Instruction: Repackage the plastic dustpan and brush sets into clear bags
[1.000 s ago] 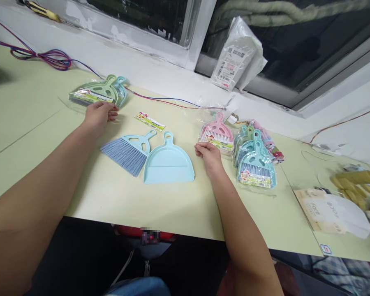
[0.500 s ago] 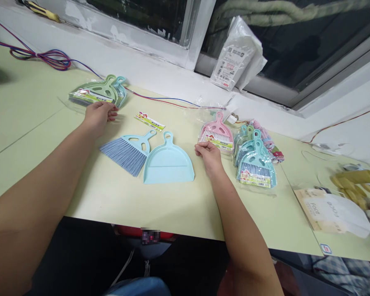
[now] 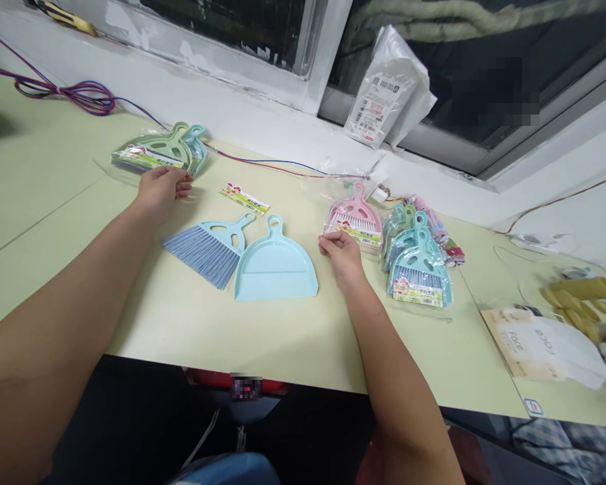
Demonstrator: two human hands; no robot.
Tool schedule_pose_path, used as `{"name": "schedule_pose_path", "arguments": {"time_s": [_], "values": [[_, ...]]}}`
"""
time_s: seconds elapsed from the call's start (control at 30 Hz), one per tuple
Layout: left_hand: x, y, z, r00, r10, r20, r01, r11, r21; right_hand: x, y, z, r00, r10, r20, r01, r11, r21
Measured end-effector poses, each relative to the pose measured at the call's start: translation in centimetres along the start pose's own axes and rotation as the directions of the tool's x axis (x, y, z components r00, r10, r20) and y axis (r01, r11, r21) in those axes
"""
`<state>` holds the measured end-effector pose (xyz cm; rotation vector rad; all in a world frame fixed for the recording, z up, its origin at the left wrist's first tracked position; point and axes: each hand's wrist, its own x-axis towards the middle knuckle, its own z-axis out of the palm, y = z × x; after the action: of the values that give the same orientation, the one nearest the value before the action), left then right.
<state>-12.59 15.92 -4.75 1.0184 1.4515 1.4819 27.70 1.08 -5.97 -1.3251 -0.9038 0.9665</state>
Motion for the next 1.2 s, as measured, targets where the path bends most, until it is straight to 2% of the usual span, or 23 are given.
{"name": "schedule_pose_path", "arguments": {"time_s": [0.5, 0.83, 0.93, 1.03, 1.2], "values": [[0.1, -0.1, -0.2, 1.0, -0.004, 0.028, 0.003, 0.999, 0.032, -0.1, 0.0, -0.1, 0.999, 0.018, 0.03, -0.016, 0.998, -0.057], [0.2, -0.5, -0.2, 0.999, 0.023, 0.046, -0.026, 0.998, 0.052, -0.1, -0.2, 0.1, 0.999, 0.051, 0.009, -0.05, 0.998, -0.028], [-0.3, -0.3, -0.2, 0.995, 0.027, 0.091, -0.038, 0.991, 0.124, -0.1, -0.2, 0.1, 0.998, 0.054, 0.009, -0.054, 0.998, -0.021], [-0.9, 0.1, 0.0, 0.986, 0.038, 0.16, -0.081, 0.959, 0.273, 0.0, -0.1, 0.1, 0.999, 0.051, 0.011, -0.051, 0.998, -0.033], [0.1, 0.5, 2.2, 0.973, 0.034, 0.23, -0.132, 0.897, 0.423, 0.2, 0.1, 0.1, 0.999, 0.048, 0.015, -0.048, 0.998, -0.031]]}}
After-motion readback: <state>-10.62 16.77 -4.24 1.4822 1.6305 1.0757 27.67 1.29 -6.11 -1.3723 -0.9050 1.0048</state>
